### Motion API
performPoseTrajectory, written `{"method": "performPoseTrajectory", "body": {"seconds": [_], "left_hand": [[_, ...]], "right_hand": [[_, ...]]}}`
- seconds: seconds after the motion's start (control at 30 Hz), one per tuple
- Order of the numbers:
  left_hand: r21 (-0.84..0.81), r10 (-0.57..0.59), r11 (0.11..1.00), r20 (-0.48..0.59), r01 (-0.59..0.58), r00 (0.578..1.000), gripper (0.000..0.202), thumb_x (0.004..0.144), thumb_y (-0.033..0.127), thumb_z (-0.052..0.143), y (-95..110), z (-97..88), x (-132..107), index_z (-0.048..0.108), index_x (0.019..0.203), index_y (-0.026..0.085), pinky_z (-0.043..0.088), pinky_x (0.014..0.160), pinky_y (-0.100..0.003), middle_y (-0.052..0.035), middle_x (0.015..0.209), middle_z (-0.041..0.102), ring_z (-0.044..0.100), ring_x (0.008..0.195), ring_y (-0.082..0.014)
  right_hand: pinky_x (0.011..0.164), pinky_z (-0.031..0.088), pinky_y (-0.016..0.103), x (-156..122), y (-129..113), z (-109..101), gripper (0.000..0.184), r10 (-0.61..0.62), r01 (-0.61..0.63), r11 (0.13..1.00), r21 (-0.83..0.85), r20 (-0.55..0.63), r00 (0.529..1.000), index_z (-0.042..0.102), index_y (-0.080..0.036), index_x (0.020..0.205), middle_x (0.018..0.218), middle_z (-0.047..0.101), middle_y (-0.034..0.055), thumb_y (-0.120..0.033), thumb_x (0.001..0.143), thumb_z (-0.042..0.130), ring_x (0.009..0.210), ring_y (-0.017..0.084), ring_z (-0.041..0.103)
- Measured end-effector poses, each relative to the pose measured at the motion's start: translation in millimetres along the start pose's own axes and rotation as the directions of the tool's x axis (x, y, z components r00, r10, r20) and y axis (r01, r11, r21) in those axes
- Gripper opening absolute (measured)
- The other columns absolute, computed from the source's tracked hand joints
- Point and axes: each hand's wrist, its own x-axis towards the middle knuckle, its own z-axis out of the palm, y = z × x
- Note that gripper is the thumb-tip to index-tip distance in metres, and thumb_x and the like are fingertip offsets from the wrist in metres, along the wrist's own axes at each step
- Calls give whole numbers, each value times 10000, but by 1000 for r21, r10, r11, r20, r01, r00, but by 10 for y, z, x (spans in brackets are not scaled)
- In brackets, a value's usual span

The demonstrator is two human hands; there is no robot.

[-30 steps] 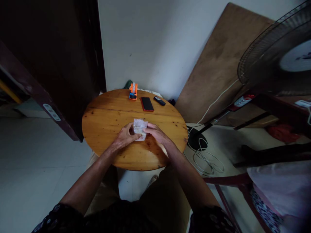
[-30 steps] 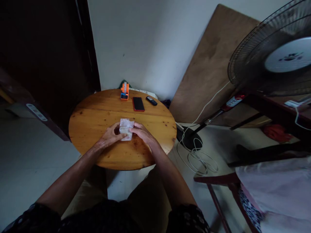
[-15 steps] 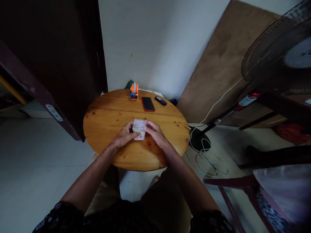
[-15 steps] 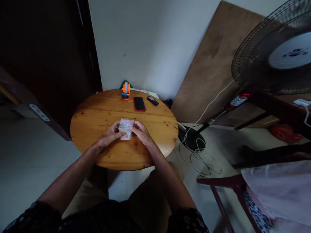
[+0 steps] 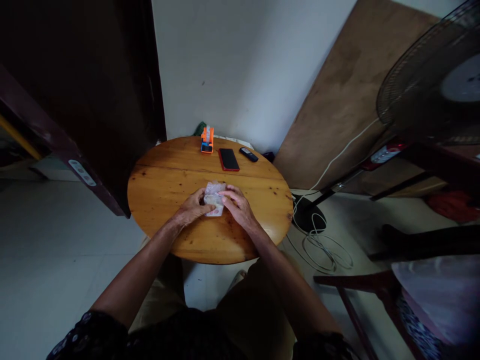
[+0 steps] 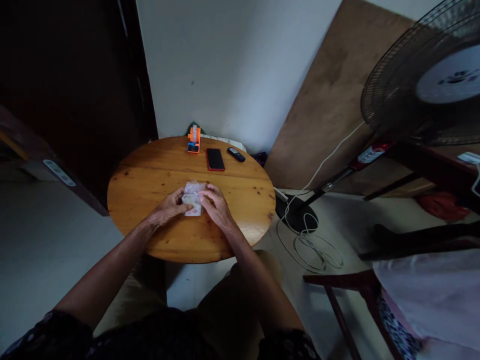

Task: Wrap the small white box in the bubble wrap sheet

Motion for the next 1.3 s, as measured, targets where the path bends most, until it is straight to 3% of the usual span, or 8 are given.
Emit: {"method": "performPoseTrajectory", "body": {"seconds": [0.13,0.37,0.7,0.87,0.93,1.0,1.13,1.3], "left_hand": [[19,12,1000,11,-12,1000,637,622,259,797,-3,-6,-1,613,1221,148,503,894,-300,-73,1184,694,639,1027,-211],[22,42,999,44,-43,998,652,638,210,769,-16,-16,-4,610,1269,162,493,912,-293,-61,1208,692,629,1056,-210],[-30,-29,999,39,30,999,584,628,229,780,20,12,-8,641,1190,154,510,849,-281,-39,1090,717,655,949,-195],[-44,-52,998,33,53,998,577,603,215,794,42,17,-11,650,1159,157,503,870,-293,-43,1089,715,652,955,-195],[-44,-54,997,28,55,998,586,590,222,807,47,16,-12,653,1151,155,503,882,-302,-48,1094,716,652,964,-201],[-48,-51,997,28,52,998,607,586,231,815,50,13,-13,650,1165,155,501,896,-310,-53,1113,715,653,982,-208],[-51,-49,997,29,51,998,589,613,245,808,59,-1,-19,642,1171,155,502,904,-314,-58,1139,710,652,1001,-208],[-46,-40,998,-6,39,999,544,615,262,817,55,-9,-14,628,1114,155,509,901,-318,-59,1111,705,648,994,-202]], "right_hand": [[1123,379,419,61,58,31,322,8,-8,1000,2,42,999,765,-259,980,1311,577,77,-507,929,565,1301,257,500],[976,460,373,132,-41,90,286,-26,29,999,-31,93,995,719,-216,903,1025,633,65,-389,958,498,1037,218,597],[975,485,382,19,-124,195,152,-55,48,998,-49,-154,987,657,-230,931,1062,670,76,-340,889,562,1108,242,617],[856,530,359,13,-106,132,322,150,-127,982,138,-174,973,619,-232,1084,1070,706,70,-424,826,635,993,229,657],[839,532,348,26,-101,102,372,237,-202,937,283,-94,967,623,-228,1096,1036,719,55,-439,792,665,949,220,665],[848,523,341,48,-112,82,314,274,-260,894,365,12,962,656,-218,991,967,724,32,-447,777,678,916,211,665],[739,508,299,122,-166,85,292,294,-309,877,369,99,951,676,-201,872,828,704,-2,-465,752,707,790,185,641],[651,476,265,211,-159,166,281,272,-258,914,314,0,962,694,-202,875,777,671,-13,-442,729,711,705,157,588]]}}
